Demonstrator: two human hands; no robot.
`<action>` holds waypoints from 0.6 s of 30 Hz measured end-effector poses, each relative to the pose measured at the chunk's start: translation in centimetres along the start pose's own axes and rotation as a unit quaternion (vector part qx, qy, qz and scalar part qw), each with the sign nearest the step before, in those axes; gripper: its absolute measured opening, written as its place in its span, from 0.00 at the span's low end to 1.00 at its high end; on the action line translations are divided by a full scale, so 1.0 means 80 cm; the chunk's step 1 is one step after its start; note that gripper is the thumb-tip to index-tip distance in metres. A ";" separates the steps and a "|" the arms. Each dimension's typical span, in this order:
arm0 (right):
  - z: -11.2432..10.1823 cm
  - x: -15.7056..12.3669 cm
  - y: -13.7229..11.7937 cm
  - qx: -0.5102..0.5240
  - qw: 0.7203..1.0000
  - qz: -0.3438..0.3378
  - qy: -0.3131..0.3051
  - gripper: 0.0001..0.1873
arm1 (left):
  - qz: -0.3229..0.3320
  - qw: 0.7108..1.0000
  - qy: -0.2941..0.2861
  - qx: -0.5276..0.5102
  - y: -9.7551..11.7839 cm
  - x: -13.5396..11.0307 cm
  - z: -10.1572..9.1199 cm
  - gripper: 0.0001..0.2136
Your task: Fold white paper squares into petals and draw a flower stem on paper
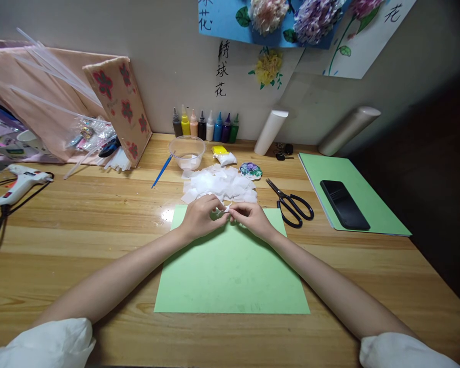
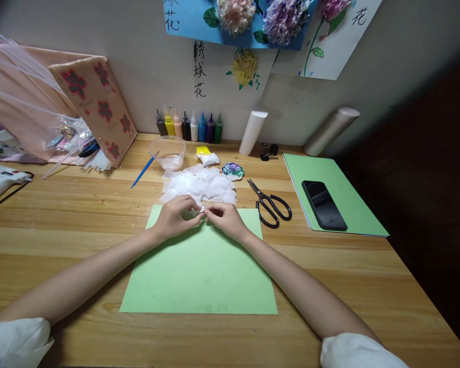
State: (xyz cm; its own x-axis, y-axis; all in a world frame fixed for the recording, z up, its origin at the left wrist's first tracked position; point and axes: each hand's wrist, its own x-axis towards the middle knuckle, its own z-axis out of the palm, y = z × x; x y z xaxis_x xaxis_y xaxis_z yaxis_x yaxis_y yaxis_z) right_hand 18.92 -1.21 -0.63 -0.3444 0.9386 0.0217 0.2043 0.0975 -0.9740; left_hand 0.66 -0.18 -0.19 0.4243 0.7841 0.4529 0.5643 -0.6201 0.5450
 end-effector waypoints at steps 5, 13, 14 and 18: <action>-0.001 -0.001 0.000 -0.005 1.000 -0.003 -0.001 0.14 | 0.000 1.000 -0.001 -0.022 -0.001 0.001 -0.002 0.05; -0.001 0.000 0.004 -0.013 1.000 0.005 0.021 0.12 | -0.147 0.979 0.090 -0.105 -0.022 0.009 -0.003 0.07; -0.001 0.000 0.004 -0.008 1.000 0.008 0.023 0.13 | -0.172 0.973 0.106 -0.113 -0.028 0.010 -0.003 0.08; -0.001 0.000 0.003 0.004 0.999 0.018 0.033 0.14 | -0.241 0.951 0.176 -0.085 -0.045 0.012 -0.004 0.08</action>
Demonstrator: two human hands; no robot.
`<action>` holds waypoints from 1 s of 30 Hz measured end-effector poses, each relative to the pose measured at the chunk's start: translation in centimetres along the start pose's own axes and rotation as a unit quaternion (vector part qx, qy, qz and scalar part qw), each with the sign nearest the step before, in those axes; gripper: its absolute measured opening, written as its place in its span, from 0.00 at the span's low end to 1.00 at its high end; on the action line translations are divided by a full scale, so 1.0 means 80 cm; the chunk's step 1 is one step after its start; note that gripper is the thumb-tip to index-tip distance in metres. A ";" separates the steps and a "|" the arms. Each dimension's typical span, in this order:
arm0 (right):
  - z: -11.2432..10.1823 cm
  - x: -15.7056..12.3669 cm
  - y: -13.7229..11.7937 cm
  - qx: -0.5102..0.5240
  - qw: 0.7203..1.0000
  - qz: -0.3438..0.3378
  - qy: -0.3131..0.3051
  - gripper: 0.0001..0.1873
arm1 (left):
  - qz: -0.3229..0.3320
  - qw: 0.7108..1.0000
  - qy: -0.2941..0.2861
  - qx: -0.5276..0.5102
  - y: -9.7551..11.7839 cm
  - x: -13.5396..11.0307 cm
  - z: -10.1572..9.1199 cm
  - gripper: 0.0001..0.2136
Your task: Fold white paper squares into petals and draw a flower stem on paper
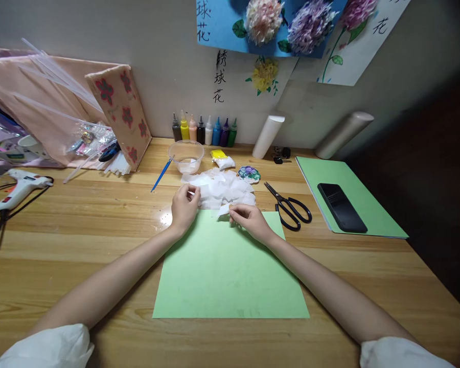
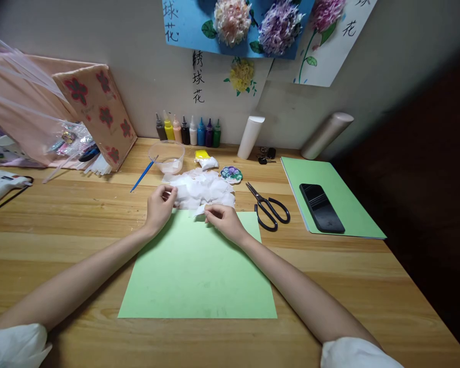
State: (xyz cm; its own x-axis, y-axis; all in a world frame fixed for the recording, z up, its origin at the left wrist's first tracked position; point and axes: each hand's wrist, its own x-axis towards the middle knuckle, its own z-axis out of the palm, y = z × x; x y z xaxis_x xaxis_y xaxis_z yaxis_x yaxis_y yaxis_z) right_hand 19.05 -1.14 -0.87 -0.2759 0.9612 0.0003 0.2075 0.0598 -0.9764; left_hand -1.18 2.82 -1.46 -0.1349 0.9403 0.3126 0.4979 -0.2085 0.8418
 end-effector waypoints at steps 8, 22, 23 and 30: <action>0.000 0.002 0.001 -0.005 1.000 -0.007 -0.002 0.14 | 0.192 0.976 -0.104 0.025 0.026 -0.019 -0.003 0.05; 0.000 0.001 -0.001 0.016 1.000 -0.007 -0.016 0.15 | 0.303 0.929 -0.202 0.061 0.023 -0.024 0.002 0.07; 0.000 0.001 -0.001 0.014 1.000 -0.007 -0.015 0.15 | 0.312 0.927 -0.197 0.065 0.022 -0.024 0.002 0.07; -0.002 0.001 0.005 0.016 1.000 -0.003 -0.020 0.17 | 0.368 0.908 -0.172 0.104 0.018 -0.024 0.002 0.08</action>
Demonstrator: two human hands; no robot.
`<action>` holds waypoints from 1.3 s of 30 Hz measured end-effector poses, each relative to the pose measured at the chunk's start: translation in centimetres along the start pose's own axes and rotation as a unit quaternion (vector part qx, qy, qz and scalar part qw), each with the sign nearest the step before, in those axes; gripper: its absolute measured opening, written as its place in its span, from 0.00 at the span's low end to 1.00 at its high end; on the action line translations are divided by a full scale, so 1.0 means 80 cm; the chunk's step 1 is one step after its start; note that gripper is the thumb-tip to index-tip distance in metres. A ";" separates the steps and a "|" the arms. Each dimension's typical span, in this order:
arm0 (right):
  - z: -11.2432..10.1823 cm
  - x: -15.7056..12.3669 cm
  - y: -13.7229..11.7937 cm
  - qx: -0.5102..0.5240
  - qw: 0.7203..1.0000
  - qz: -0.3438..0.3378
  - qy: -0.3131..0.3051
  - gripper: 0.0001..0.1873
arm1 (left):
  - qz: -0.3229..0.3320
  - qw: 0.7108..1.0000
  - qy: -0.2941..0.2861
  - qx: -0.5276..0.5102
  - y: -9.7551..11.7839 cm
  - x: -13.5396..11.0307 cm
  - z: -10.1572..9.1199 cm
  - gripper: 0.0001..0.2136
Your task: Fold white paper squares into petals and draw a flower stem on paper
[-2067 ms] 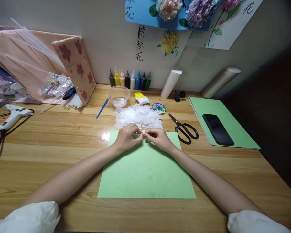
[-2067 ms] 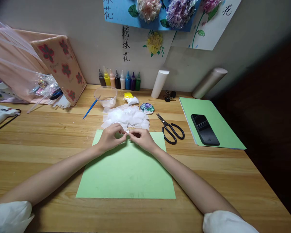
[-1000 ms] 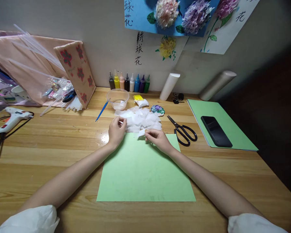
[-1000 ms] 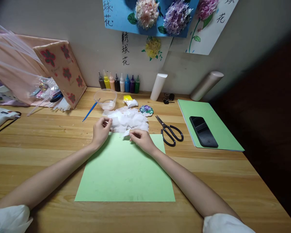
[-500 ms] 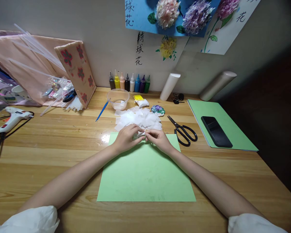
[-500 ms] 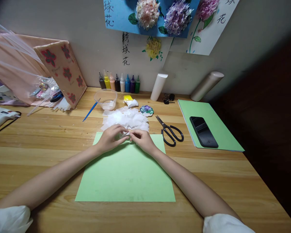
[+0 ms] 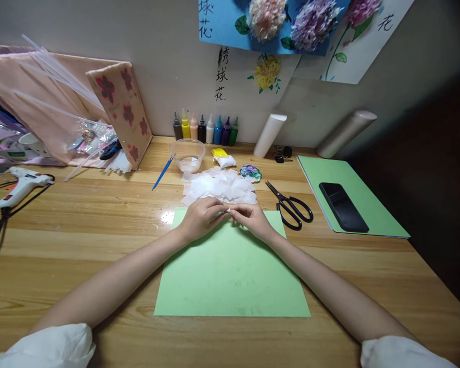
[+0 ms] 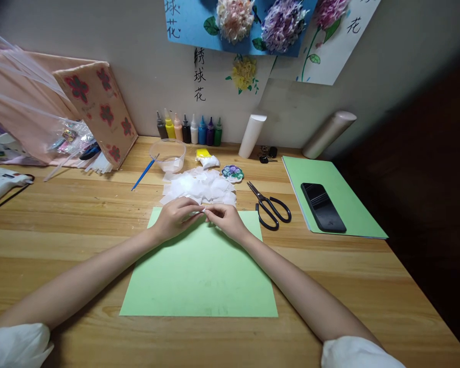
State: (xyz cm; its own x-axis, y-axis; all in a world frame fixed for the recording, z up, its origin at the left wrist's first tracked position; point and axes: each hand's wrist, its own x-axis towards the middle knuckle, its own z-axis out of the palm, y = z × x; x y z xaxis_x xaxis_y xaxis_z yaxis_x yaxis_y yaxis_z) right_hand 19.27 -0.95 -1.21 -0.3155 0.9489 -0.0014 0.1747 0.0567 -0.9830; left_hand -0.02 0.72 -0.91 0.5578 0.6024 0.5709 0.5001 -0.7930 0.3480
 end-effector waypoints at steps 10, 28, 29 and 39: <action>0.002 0.000 -0.001 0.010 1.000 0.004 0.013 0.15 | 0.021 1.000 0.000 0.020 0.000 0.001 0.000 0.08; 0.004 -0.001 -0.005 -0.014 1.000 -0.011 0.013 0.12 | -0.190 0.979 0.038 -0.063 -0.002 0.003 0.000 0.10; 0.004 -0.001 -0.005 -0.014 1.000 -0.009 0.016 0.12 | -0.237 0.967 0.055 -0.077 -0.006 0.003 0.000 0.10; 0.003 0.000 -0.006 -0.005 1.000 0.000 0.017 0.12 | -0.347 0.917 0.121 -0.156 -0.024 0.005 0.001 0.08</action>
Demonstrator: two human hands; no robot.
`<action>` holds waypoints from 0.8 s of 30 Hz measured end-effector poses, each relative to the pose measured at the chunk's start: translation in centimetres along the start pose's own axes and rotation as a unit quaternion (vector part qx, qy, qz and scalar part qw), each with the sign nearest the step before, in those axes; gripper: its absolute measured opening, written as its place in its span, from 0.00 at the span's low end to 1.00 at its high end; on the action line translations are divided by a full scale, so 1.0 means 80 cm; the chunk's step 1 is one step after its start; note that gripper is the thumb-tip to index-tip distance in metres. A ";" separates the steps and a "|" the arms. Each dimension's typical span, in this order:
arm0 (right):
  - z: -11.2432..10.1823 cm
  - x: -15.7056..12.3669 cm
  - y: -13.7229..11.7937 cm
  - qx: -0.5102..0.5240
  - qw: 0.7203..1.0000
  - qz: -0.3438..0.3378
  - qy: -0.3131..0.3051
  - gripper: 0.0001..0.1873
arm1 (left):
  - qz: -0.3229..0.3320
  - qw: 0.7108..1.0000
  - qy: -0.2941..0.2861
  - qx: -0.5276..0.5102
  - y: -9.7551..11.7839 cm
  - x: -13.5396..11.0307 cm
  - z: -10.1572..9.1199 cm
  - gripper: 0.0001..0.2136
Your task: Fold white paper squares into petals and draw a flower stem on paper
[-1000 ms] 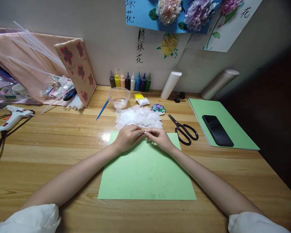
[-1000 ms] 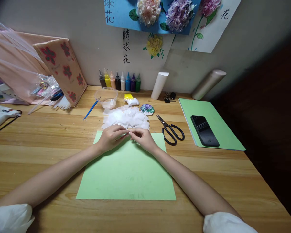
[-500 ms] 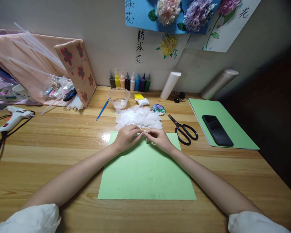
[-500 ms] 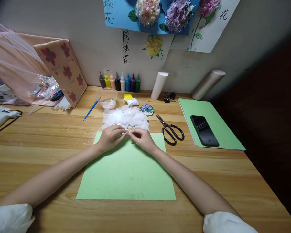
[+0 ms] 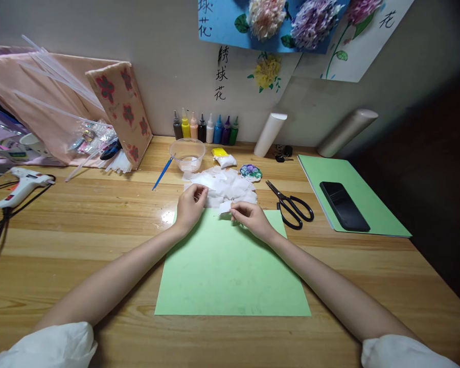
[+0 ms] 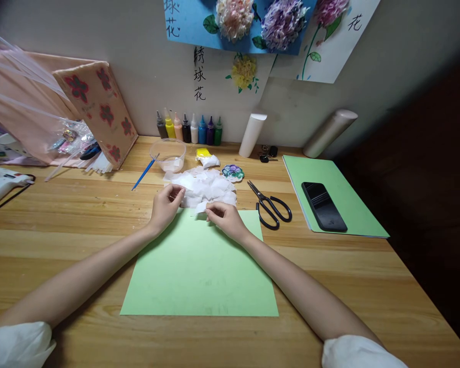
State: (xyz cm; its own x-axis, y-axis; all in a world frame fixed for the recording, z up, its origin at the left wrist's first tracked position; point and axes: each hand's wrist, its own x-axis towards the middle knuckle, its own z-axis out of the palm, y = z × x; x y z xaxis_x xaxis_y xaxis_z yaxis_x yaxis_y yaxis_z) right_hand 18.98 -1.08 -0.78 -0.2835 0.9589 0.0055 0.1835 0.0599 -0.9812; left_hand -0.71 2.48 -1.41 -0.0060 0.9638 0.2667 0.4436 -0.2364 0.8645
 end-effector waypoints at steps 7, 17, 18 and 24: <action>0.000 0.001 0.003 0.004 1.000 -0.002 0.001 0.13 | 0.170 0.978 0.011 0.118 0.020 -0.012 -0.003 0.08; -0.001 0.000 0.006 0.005 1.000 -0.011 -0.008 0.15 | 0.295 0.931 -0.145 0.159 0.019 -0.015 0.001 0.10; -0.001 0.000 0.006 0.006 1.000 -0.010 -0.008 0.14 | 0.298 0.930 -0.146 0.159 0.019 -0.015 0.000 0.10; -0.002 0.000 0.006 0.007 1.000 -0.017 -0.011 0.14 | 0.308 0.927 -0.144 0.158 0.020 -0.017 -0.001 0.10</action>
State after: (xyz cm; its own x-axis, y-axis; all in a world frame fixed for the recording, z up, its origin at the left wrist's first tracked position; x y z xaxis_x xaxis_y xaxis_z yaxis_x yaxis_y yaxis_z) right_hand 19.22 -1.03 -1.23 -0.3107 0.9499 0.0344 0.1608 0.0882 -0.9830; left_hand -0.02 0.79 -0.35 0.5555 0.6610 0.5045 0.5240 -0.7493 0.4049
